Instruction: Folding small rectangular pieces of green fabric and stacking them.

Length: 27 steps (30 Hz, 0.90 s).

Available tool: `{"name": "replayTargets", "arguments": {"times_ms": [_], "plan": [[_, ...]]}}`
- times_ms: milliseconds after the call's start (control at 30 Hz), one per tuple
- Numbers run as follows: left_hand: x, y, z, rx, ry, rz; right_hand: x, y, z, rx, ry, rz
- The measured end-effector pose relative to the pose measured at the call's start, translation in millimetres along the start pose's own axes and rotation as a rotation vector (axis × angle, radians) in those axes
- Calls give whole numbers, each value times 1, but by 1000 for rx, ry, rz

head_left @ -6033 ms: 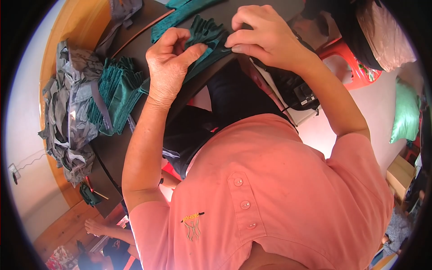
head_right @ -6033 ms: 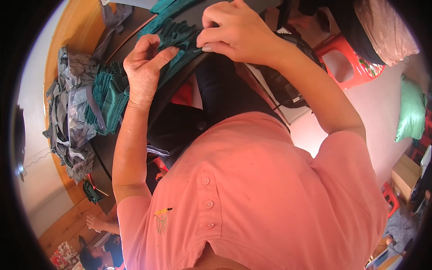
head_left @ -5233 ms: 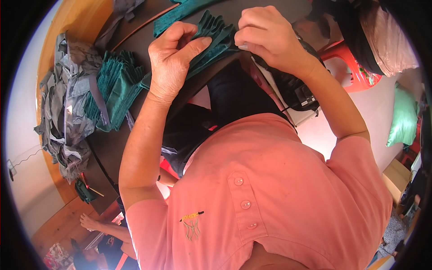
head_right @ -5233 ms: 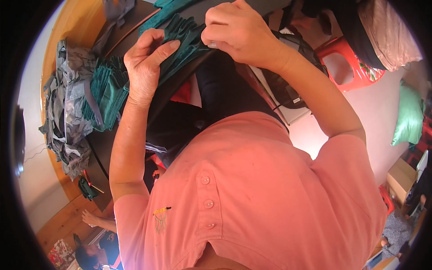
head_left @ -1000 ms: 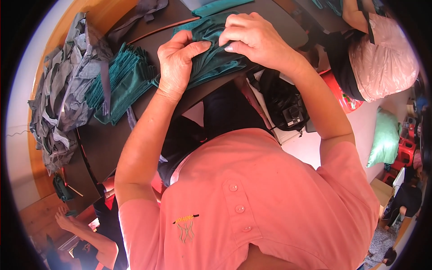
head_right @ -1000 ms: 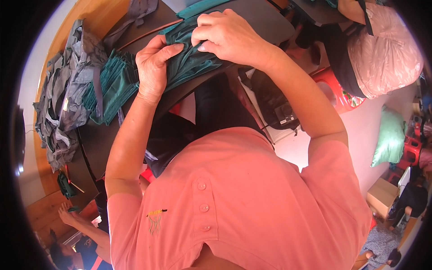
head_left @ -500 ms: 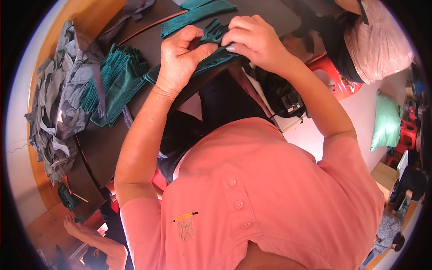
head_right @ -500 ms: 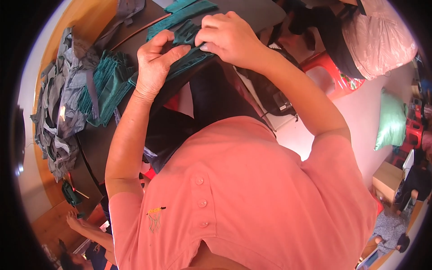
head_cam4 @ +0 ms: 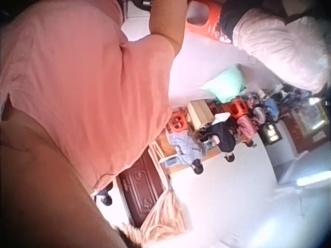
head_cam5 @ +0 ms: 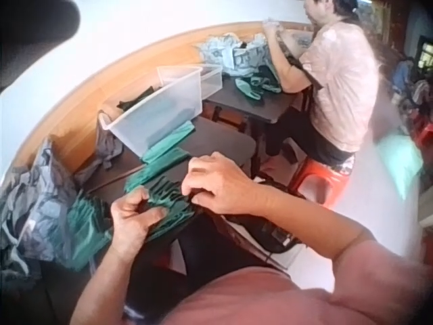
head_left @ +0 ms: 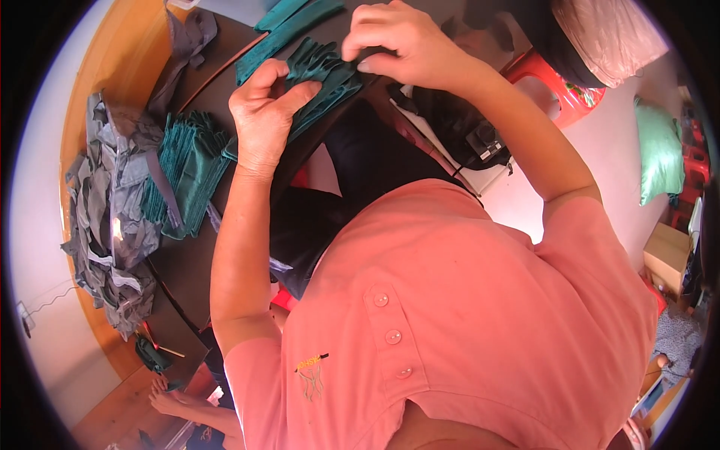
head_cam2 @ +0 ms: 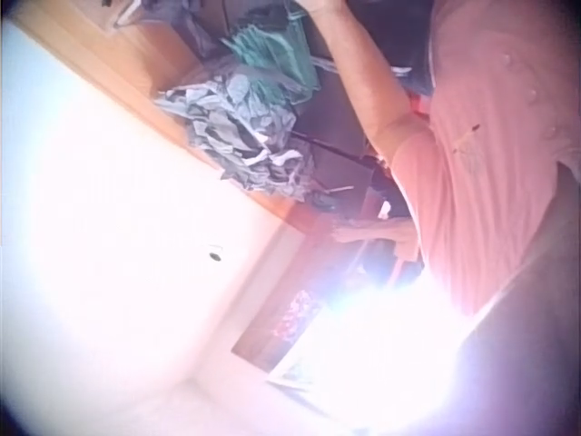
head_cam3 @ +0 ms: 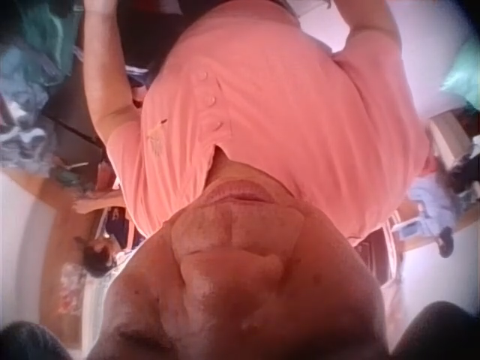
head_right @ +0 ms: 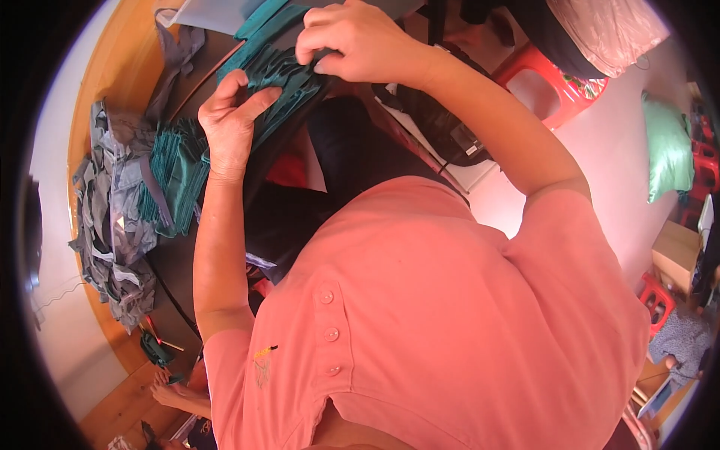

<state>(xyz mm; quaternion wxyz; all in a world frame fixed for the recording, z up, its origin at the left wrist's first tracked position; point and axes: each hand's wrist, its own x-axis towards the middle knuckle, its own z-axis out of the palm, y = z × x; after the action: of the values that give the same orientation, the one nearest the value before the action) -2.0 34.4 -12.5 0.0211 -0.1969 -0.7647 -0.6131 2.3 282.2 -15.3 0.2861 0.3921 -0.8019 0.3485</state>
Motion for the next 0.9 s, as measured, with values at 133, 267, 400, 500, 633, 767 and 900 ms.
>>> {"name": "replayTargets", "arguments": {"times_ms": [133, 267, 400, 500, 633, 767, 900], "plan": [[-1, -2, -1, -62, 24, 29, 7, -1, 20, -120, 46, -72], [-1, -1, -1, -85, 22, -10, 5, 0, 16, -523, 9, -168], [-1, -9, -5, -59, 13, -5, -10, 5, 16, -286, 23, -79], [-1, -13, -7, -53, 8, 9, -20, 3, 14, -47, 23, 11], [-1, -6, 0, -55, 43, 9, -27, -4, 17, -61, 28, -16], [-1, -7, -2, -88, 33, -13, -31, -7, 13, -63, -8, -11], [-1, -7, -2, -70, 33, -9, -23, -11, 15, -73, 82, -10]]}}
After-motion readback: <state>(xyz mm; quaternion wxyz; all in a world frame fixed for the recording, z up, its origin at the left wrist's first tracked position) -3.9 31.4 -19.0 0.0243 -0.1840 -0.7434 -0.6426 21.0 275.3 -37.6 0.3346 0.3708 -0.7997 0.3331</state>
